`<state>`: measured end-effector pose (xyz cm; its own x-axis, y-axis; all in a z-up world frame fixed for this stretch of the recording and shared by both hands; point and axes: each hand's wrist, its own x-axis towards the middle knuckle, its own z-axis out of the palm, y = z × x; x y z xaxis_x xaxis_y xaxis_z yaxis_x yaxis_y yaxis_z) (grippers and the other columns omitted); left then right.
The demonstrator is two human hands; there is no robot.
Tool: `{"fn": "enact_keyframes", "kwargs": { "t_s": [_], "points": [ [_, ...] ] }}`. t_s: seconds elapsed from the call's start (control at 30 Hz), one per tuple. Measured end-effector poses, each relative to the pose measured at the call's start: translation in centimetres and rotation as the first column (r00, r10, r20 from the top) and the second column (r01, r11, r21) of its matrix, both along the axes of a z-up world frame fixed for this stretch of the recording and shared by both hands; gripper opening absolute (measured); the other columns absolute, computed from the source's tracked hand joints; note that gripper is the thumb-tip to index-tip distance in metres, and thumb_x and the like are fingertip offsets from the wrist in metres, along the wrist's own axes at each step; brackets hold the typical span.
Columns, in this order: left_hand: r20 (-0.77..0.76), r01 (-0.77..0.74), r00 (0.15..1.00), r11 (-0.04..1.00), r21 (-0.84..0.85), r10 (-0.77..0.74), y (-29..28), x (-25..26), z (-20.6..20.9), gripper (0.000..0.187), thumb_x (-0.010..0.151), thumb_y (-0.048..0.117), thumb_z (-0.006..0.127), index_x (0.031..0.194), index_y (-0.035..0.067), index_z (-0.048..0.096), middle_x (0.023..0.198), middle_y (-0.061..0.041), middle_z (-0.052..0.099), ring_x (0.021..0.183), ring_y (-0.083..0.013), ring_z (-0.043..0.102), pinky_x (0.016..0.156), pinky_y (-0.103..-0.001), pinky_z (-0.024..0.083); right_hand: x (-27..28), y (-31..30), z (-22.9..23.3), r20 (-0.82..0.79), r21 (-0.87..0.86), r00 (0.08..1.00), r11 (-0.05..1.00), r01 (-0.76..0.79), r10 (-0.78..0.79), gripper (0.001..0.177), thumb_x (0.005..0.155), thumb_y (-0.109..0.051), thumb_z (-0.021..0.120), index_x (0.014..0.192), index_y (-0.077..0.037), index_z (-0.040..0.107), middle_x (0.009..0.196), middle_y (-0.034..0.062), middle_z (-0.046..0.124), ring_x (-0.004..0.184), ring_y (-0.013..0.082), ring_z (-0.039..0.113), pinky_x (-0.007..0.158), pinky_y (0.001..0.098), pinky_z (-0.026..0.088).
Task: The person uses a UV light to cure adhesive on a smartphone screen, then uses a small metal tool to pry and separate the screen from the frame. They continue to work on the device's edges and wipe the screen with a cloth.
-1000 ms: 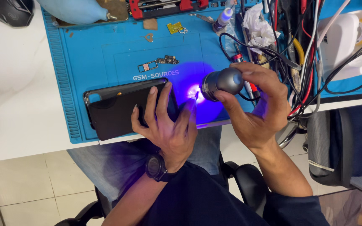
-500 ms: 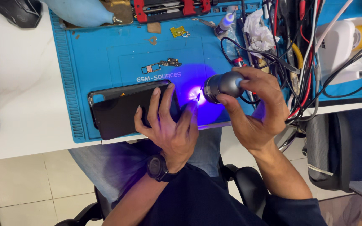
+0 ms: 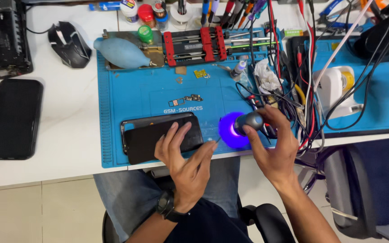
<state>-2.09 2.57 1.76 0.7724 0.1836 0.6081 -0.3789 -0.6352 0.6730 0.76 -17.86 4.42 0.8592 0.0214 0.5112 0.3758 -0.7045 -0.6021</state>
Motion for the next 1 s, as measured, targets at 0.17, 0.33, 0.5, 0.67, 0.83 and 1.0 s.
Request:
{"fn": "enact_keyframes", "kwargs": {
  "t_s": [0.17,0.33,0.5,0.67,0.83,1.0],
  "points": [
    [0.068,0.075,0.995,0.993,-0.095,-0.069,3.6,-1.2,1.3,0.017,0.1,0.021,0.087,0.116,0.028,0.085,0.146,-0.013,0.06,0.151,-0.0394,0.05,0.122,-0.058,0.044,-0.4,0.1,-0.1,0.005,-0.111,1.0,0.994,-0.015,0.015,0.043,0.105,-0.01,0.082,0.14,0.004,0.062,0.13,0.0209,0.071,0.118,0.0349,0.072,0.104,0.0428,0.059],
    [0.141,0.1,0.987,0.976,-0.196,-0.073,6.8,-2.3,1.9,0.019,0.096,0.019,0.089,0.112,0.028,0.084,0.143,-0.013,0.06,0.149,-0.0387,0.048,0.125,-0.057,0.052,-0.7,1.1,0.3,-0.018,-0.186,0.999,0.982,-0.046,0.043,0.032,0.108,-0.009,0.078,0.134,0.004,0.065,0.129,0.0205,0.071,0.121,0.037,0.071,0.107,0.0462,0.056],
    [0.148,0.106,0.986,0.978,-0.18,-0.08,9.1,-3.4,2.3,0.022,0.098,0.026,0.089,0.116,0.037,0.082,0.138,-0.011,0.064,0.147,-0.0363,0.049,0.122,-0.055,0.05,-3.6,5.3,4.3,-0.015,-0.142,0.994,0.984,-0.106,0.104,0.033,0.106,-0.011,0.077,0.136,0.002,0.069,0.144,0.0271,0.065,0.14,0.0463,0.066,0.118,0.0582,0.06],
    [0.175,0.121,0.98,0.985,-0.124,-0.098,10.6,-3.8,2.5,0.017,0.098,0.022,0.089,0.109,0.035,0.084,0.135,-0.012,0.065,0.143,-0.0342,0.049,0.119,-0.052,0.05,-3.8,10.6,8.5,-0.147,0.174,0.858,0.866,-0.468,0.493,0.017,0.096,-0.009,0.076,0.106,0.004,0.076,0.102,0.0152,0.082,0.094,0.0318,0.081,0.088,0.0381,0.065],
    [0.174,0.099,0.982,0.988,-0.12,-0.077,12.1,-4.2,2.0,0.021,0.098,0.022,0.092,0.11,0.036,0.084,0.139,-0.009,0.063,0.146,-0.0325,0.048,0.117,-0.054,0.048,-2.9,12.4,8.7,-0.244,0.229,0.776,0.812,-0.536,0.581,0.016,0.095,-0.012,0.078,0.104,0.001,0.078,0.1,0.0123,0.083,0.087,0.0274,0.079,0.082,0.035,0.064],
    [0.158,0.11,0.984,0.98,-0.164,-0.084,13.1,-4.1,1.8,0.015,0.104,0.021,0.083,0.11,0.035,0.084,0.138,-0.01,0.064,0.146,-0.0319,0.048,0.119,-0.055,0.049,-2.2,13.6,8.8,-0.273,0.22,0.727,0.777,-0.59,0.63,0.013,0.1,-0.012,0.072,0.104,-0.001,0.077,0.097,0.0122,0.081,0.086,0.0276,0.079,0.083,0.0345,0.062]
  ]
}}
